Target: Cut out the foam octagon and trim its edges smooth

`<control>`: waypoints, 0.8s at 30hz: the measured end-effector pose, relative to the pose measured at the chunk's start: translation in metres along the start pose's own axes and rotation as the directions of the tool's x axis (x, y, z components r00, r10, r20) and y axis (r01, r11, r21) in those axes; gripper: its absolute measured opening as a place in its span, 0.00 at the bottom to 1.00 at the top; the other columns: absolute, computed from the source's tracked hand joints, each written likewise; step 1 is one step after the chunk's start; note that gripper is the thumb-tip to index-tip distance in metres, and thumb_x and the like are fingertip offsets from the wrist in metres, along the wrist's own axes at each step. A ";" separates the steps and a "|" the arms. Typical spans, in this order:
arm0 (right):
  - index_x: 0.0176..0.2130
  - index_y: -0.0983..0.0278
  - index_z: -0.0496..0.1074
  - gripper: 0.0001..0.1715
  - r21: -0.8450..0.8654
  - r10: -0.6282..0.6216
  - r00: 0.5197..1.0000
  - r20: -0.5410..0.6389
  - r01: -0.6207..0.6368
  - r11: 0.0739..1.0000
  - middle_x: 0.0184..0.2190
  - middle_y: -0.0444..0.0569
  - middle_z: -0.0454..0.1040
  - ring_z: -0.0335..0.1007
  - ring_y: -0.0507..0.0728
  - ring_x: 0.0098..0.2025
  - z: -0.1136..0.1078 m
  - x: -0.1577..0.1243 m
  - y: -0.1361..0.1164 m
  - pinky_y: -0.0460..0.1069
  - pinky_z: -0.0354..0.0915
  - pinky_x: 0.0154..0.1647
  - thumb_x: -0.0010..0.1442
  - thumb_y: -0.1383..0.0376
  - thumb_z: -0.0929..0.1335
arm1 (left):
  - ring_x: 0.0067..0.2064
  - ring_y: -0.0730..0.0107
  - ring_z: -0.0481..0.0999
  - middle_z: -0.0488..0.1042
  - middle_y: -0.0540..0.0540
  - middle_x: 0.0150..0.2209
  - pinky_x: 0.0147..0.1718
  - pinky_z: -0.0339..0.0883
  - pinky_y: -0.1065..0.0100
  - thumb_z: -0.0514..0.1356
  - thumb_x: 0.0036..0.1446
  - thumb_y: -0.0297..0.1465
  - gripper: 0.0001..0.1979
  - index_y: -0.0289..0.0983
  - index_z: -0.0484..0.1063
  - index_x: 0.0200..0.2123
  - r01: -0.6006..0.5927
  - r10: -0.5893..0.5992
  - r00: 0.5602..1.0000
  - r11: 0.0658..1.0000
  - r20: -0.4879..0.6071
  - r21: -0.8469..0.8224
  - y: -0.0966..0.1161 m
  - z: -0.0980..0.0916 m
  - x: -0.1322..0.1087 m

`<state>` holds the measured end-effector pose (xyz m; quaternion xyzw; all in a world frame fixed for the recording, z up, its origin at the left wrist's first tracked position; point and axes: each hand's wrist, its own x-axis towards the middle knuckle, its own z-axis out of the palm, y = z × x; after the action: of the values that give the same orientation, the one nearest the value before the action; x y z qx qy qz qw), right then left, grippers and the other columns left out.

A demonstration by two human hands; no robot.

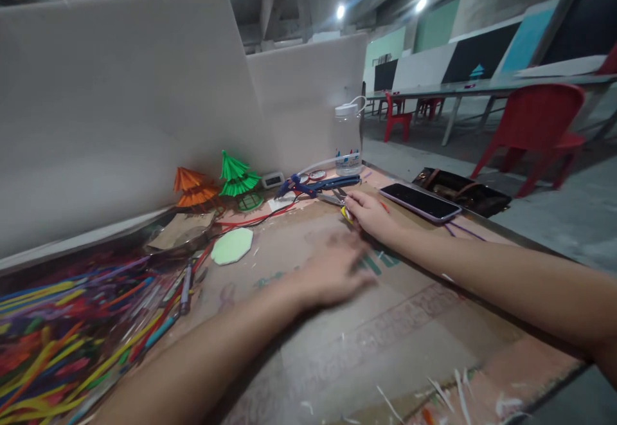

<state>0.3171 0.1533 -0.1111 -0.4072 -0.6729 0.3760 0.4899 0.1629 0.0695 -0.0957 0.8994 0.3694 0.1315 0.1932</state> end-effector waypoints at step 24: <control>0.47 0.68 0.76 0.17 -0.745 -0.185 0.878 0.441 0.473 0.470 0.43 0.60 0.74 0.68 0.64 0.47 0.009 -0.005 -0.013 0.58 0.62 0.50 0.66 0.65 0.62 | 0.56 0.46 0.72 0.73 0.33 0.55 0.55 0.64 0.51 0.59 0.58 0.44 0.28 0.34 0.68 0.57 0.609 -0.488 0.726 0.783 -0.484 0.126 -0.143 -0.074 -0.143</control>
<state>0.3067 0.1430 -0.1027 -0.3890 -0.9004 -0.0376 0.1910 -0.0518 0.0791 -0.1066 0.7141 0.6684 0.2079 0.0105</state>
